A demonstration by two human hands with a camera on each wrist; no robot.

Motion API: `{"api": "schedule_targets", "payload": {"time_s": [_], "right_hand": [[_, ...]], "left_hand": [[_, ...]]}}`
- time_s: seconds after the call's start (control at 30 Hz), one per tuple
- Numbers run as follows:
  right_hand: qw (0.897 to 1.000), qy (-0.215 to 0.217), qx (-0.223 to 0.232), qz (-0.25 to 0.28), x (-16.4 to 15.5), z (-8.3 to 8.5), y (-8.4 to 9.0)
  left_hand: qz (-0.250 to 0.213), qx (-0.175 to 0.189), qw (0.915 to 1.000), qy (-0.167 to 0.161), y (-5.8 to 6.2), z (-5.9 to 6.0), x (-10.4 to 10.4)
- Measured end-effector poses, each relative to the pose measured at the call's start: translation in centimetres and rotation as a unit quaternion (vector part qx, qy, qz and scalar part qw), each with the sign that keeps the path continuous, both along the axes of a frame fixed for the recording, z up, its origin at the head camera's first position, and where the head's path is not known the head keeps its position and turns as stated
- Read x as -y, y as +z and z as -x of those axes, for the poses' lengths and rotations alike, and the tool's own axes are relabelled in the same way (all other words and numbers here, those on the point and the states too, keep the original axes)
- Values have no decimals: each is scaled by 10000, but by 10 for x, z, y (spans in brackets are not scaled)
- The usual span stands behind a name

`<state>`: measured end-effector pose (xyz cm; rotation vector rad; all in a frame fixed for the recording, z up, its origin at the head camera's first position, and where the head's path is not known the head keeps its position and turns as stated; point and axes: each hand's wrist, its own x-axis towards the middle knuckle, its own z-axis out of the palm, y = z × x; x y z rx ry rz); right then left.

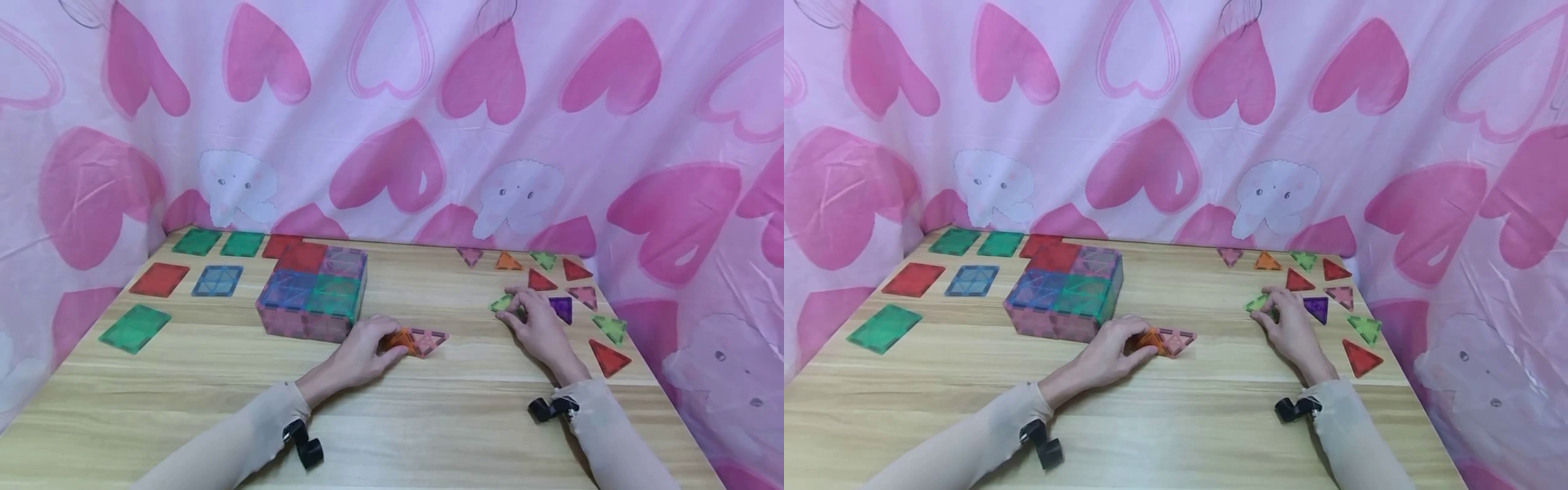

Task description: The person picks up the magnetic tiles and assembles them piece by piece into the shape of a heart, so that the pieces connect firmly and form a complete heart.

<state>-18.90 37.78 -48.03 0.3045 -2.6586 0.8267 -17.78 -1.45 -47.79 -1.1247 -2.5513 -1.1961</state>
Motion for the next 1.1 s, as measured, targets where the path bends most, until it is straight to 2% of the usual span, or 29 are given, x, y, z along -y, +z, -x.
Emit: {"api": "schedule_targets", "payload": {"time_s": [0.2, 0.43, 0.57, 0.67, 0.87, 1.1], "right_hand": [[9987, 291, -143, 403, 6, -6, 1], [9869, 1096, 361, 1126, 35, -19, 5], [9772, 1494, 655, 1357, 63, -32, 6], [9720, 1767, 835, 1304, 84, -42, 6], [9754, 1800, 754, 1027, 107, -51, 7], [9750, 1797, 785, 1049, 102, -56, 7]], "left_hand": [[-2, 25, 10000, -12, 0, 0, 0], [-40, 53, 10000, -52, 0, 0, 0], [-38, 46, 10000, -55, 0, 1, 1], [-18, 33, 10000, -54, 1, 1, 1], [-57, 1, 9999, -94, 2, 1, 1], [-72, 98, 9999, -100, 1, 0, 0]]}}
